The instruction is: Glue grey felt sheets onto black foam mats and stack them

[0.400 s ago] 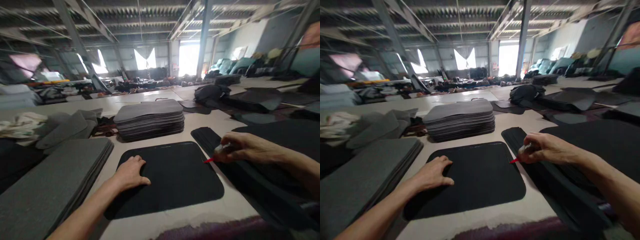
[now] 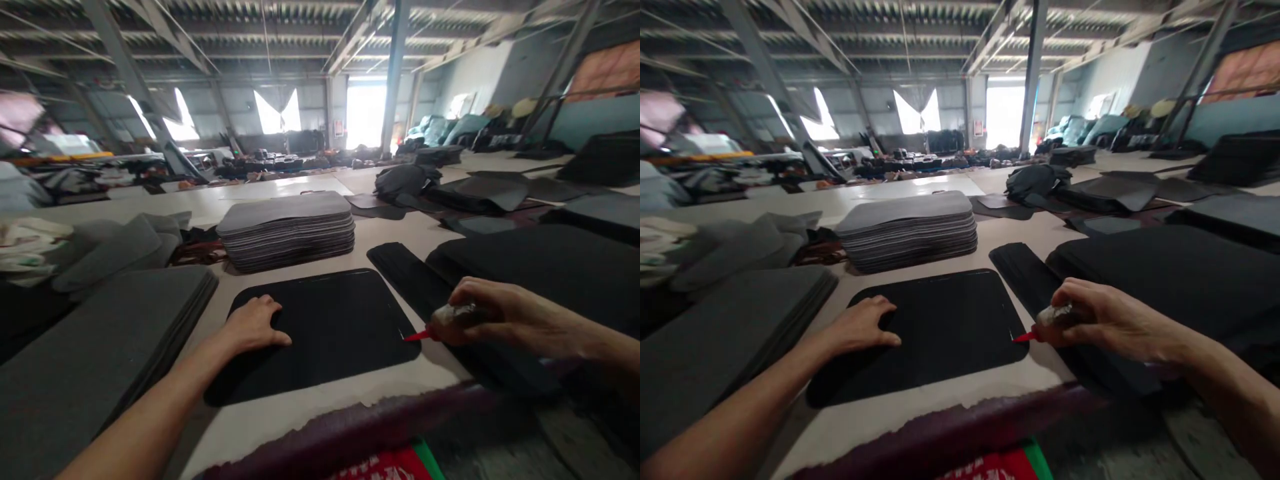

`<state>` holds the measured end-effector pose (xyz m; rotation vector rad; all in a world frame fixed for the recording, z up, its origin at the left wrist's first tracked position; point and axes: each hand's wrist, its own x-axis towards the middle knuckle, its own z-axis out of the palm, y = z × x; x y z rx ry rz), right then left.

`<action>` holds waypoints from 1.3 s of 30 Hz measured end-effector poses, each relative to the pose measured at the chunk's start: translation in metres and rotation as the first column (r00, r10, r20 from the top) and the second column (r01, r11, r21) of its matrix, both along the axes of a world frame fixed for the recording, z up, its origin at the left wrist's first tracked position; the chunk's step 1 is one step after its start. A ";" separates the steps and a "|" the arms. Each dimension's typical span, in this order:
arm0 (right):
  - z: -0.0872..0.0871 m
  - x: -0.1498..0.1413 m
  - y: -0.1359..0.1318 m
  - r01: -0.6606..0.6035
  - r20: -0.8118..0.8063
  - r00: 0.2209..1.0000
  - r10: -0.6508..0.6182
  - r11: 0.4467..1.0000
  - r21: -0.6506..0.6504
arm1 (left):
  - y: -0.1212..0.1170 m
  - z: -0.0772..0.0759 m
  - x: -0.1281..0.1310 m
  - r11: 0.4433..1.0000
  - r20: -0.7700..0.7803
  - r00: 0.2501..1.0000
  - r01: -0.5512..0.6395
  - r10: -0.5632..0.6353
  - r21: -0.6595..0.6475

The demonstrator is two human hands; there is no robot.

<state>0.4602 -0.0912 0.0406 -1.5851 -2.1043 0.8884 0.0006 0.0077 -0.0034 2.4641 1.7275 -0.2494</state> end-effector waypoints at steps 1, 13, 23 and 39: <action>-0.002 0.001 -0.005 -0.004 -0.024 1.000 0.003 1.000 -0.024 | 0.000 0.000 -0.001 1.000 0.001 1.000 0.000 0.000 0.005; -0.008 -0.025 -0.012 -0.124 -0.063 0.990 0.128 0.991 0.051 | -0.001 -0.003 -0.005 0.999 0.016 1.000 0.006 -0.006 0.043; -0.006 -0.116 0.036 -0.497 0.113 0.868 0.484 0.843 0.203 | 0.014 0.000 -0.021 0.998 0.116 0.992 0.058 -0.056 -0.008; -0.014 -0.254 0.064 -0.667 0.160 0.732 0.662 0.648 0.369 | 0.026 0.005 -0.034 0.990 0.323 0.946 0.056 -0.012 -0.128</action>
